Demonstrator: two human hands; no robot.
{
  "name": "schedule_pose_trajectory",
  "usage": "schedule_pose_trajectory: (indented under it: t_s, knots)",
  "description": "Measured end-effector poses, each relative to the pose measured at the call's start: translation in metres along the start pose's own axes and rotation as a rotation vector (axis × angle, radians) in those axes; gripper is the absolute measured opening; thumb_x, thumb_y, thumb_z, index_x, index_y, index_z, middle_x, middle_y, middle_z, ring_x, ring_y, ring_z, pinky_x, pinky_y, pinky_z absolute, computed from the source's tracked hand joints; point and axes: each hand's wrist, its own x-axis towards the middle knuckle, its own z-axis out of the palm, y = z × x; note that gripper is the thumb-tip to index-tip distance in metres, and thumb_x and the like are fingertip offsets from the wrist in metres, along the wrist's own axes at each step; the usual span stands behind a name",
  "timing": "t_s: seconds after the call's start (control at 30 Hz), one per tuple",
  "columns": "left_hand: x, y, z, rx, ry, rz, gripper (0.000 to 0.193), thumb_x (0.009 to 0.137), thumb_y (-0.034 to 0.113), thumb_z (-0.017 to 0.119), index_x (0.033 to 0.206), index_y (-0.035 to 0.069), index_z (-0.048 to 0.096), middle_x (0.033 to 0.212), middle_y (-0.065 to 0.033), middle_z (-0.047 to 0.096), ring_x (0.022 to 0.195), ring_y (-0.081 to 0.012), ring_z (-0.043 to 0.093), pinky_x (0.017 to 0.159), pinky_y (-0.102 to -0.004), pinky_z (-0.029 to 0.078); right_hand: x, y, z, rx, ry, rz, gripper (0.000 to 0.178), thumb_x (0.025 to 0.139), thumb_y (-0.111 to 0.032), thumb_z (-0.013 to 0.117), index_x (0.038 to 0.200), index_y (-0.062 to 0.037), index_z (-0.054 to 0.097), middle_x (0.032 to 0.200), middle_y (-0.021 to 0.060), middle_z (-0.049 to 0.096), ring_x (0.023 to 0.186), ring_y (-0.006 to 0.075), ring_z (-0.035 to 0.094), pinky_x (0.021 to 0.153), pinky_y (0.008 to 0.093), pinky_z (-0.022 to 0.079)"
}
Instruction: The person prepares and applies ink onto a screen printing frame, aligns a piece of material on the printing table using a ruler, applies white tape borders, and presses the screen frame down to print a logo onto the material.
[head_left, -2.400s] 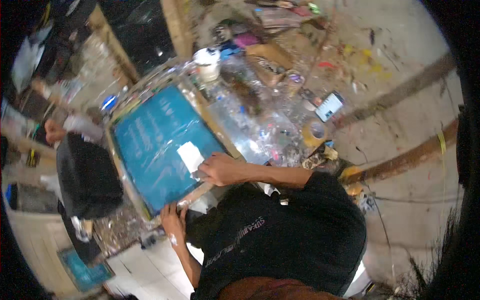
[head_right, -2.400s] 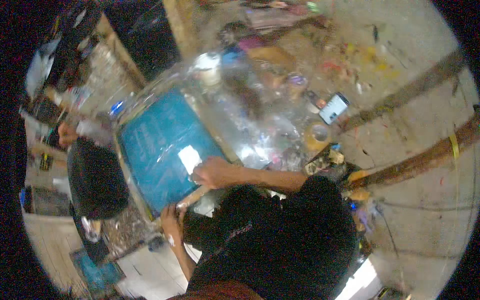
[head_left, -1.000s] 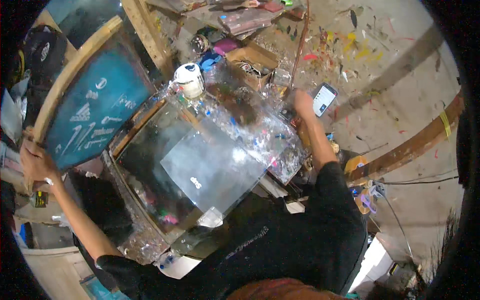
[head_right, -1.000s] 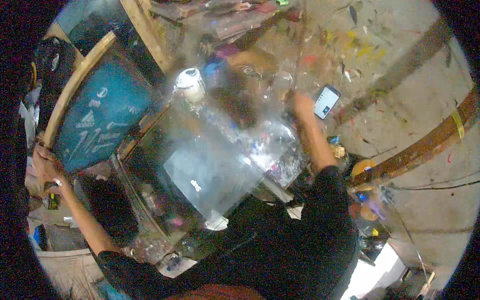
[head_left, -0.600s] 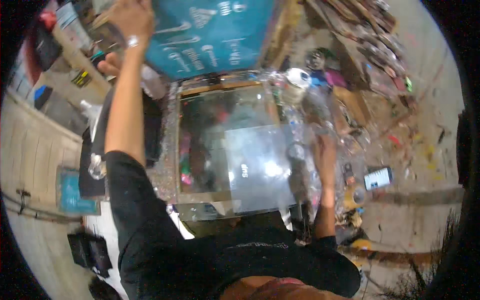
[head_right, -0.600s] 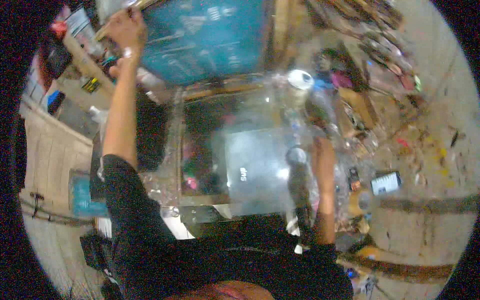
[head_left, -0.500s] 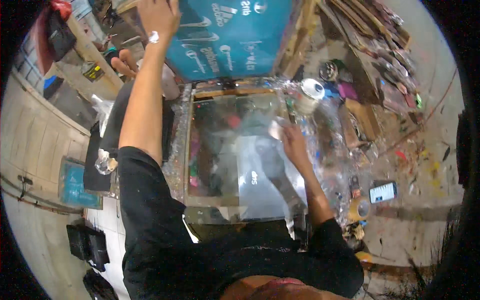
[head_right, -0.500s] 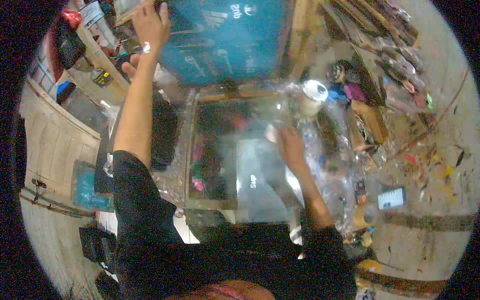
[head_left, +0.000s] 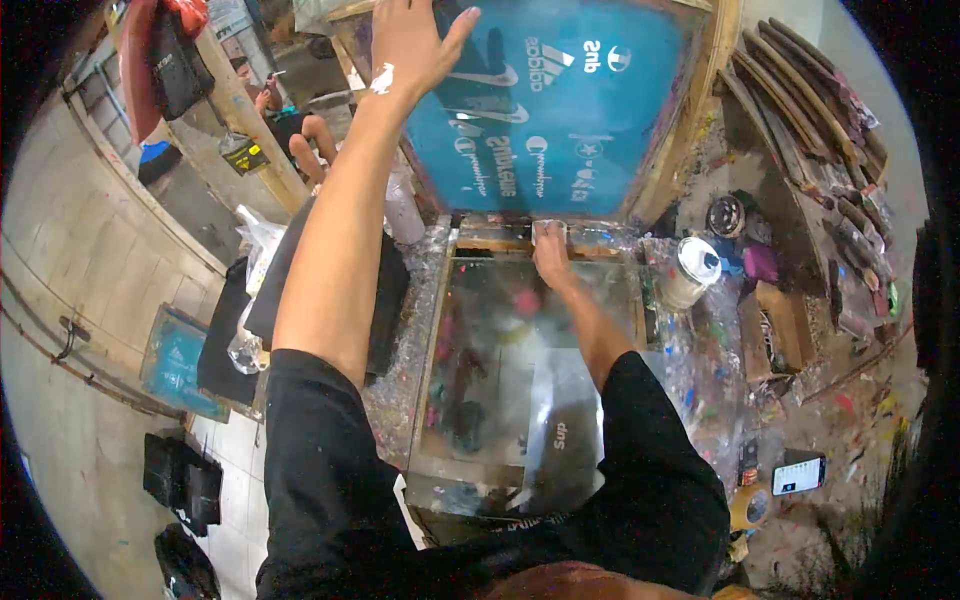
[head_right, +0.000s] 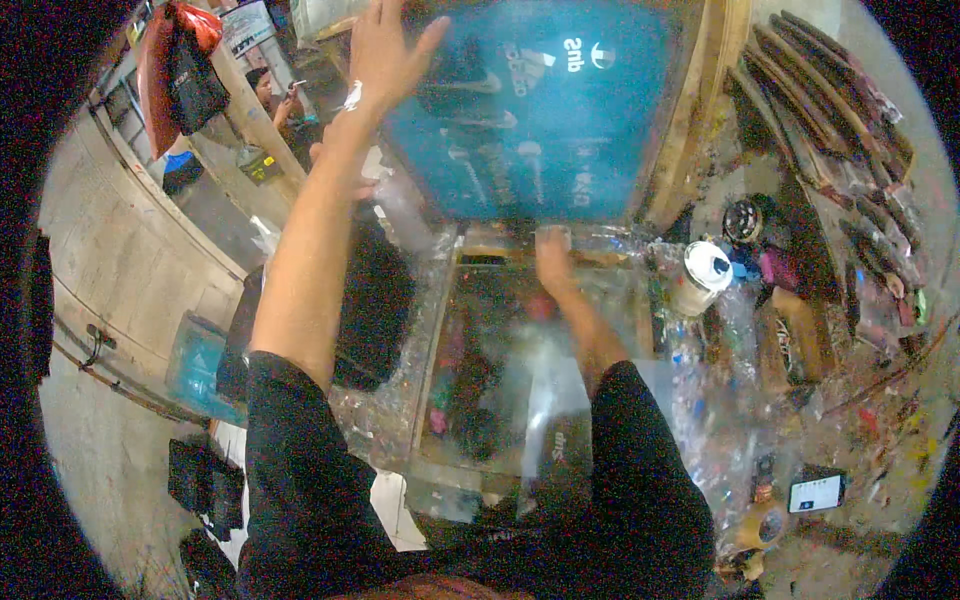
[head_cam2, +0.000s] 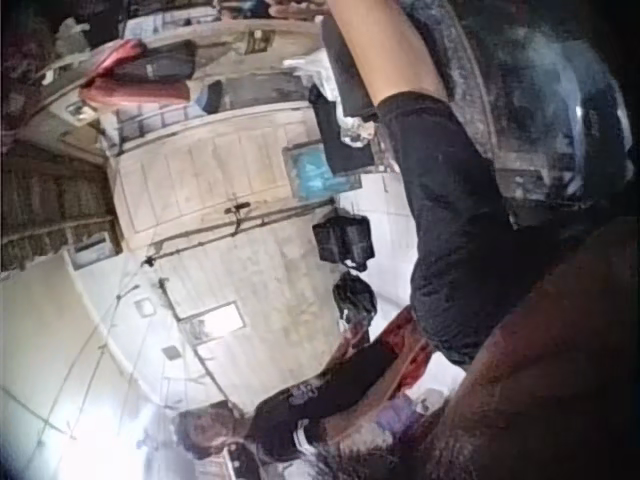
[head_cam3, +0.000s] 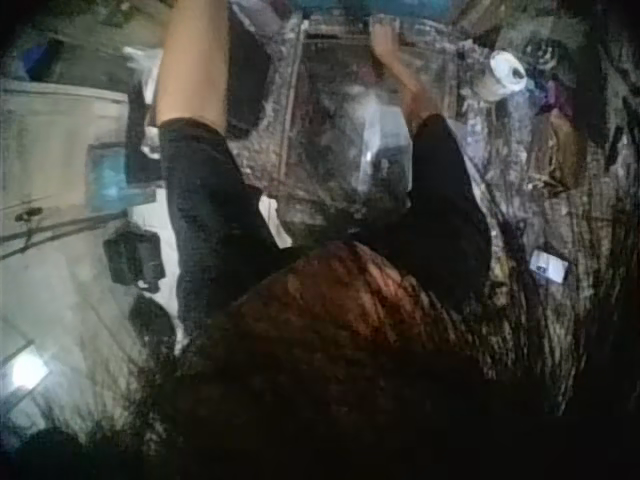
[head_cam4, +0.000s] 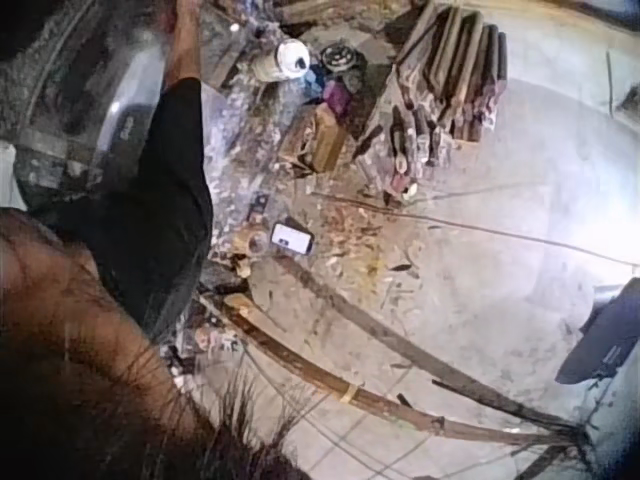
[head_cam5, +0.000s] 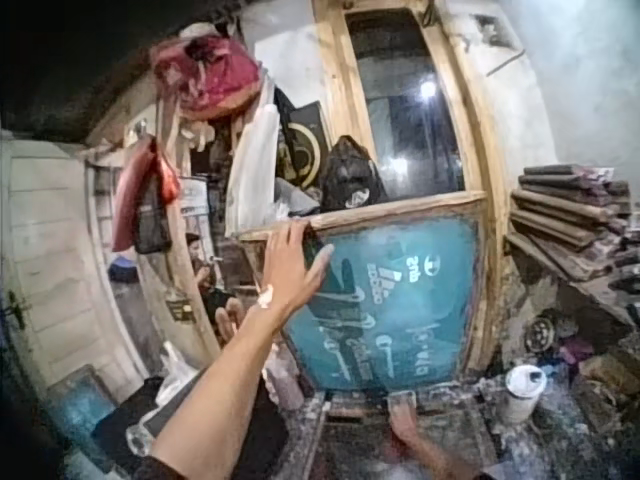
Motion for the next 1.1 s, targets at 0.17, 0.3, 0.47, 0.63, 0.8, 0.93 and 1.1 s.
schedule_pose_trajectory:
  t_s: [0.17,0.3,0.47,0.63,0.8,0.93,1.1]
  knots:
    - [-0.022,0.032,-0.027,0.012,0.027,0.016,0.063,0.091,0.039,0.070,0.136,0.000,0.051,0.135,-0.0245,0.054,0.127,-0.0452,0.048,0.112,-0.0529,0.034,-0.004,0.029,-0.010,0.080,-0.021,-0.005,0.040,0.085,-0.006,0.064,0.123,0.0025,0.059,0.128,0.0276,0.056,0.123,0.0473,0.051,0.103,0.0560,0.043]
    - [-0.042,0.028,-0.075,0.141,-0.111,0.170,0.070,0.091,0.037,0.071,0.143,-0.001,0.045,0.143,-0.0236,0.049,0.133,-0.0437,0.046,0.114,-0.0514,0.033,-0.036,-0.004,-0.059,0.277,0.028,0.038,0.032,0.092,-0.010,0.065,0.122,0.0005,0.060,0.122,0.0271,0.058,0.110,0.0477,0.059,0.091,0.0528,0.050]
    - [-0.031,0.024,-0.119,0.069,-0.271,0.249,0.058,0.093,0.025,0.069,0.140,0.000,0.048,0.139,-0.0239,0.051,0.129,-0.0427,0.050,0.110,-0.0472,0.041,-0.154,-0.064,-0.226,0.445,0.050,0.179,0.020,0.098,-0.020,0.063,0.096,-0.0005,0.061,0.076,0.0219,0.064,0.071,0.0418,0.063,0.066,0.0505,0.048]
    - [-0.066,-0.028,-0.170,0.307,-0.238,0.063,0.030,0.093,0.027,0.067,0.111,0.002,0.067,0.107,-0.0182,0.068,0.103,-0.0374,0.064,0.091,-0.0440,0.051,-0.326,0.003,-0.288,0.394,0.077,0.418,0.026,0.100,-0.021,0.058,0.091,0.0034,0.061,0.066,0.0112,0.051,0.063,0.0190,0.047,0.058,0.0390,0.039]
    - [-0.224,-0.089,-0.227,-0.001,-0.608,-0.459,0.012,0.080,0.017,0.076,0.087,0.007,0.072,0.075,-0.0126,0.069,0.072,-0.0297,0.069,0.066,-0.0414,0.052,-0.425,0.001,-0.302,0.625,0.105,0.652,0.036,0.107,-0.024,0.054,0.076,-0.0059,0.046,0.066,0.0011,0.041,0.063,0.0109,0.042,0.058,0.0303,0.036]
    - [-0.305,-0.102,-0.235,-0.033,-0.845,-0.475,0.028,0.074,0.028,0.088,0.087,0.007,0.076,0.084,-0.0107,0.069,0.077,-0.0229,0.068,0.069,-0.0363,0.052,-0.406,-0.063,-0.308,0.947,0.027,0.663,0.029,0.109,-0.022,0.051,0.085,-0.0073,0.048,0.069,0.0002,0.044,0.065,0.0105,0.048,0.061,0.0276,0.042]
    - [-0.314,-0.108,-0.223,-0.324,-0.808,-0.820,0.021,0.084,0.025,0.081,0.093,0.006,0.078,0.091,-0.0129,0.068,0.090,-0.0263,0.065,0.085,-0.0365,0.049,-0.386,-0.095,-0.307,0.947,-0.068,0.332,0.013,0.107,-0.012,0.047,0.097,-0.0035,0.048,0.080,0.0032,0.048,0.073,0.0129,0.051,0.072,0.0295,0.046]
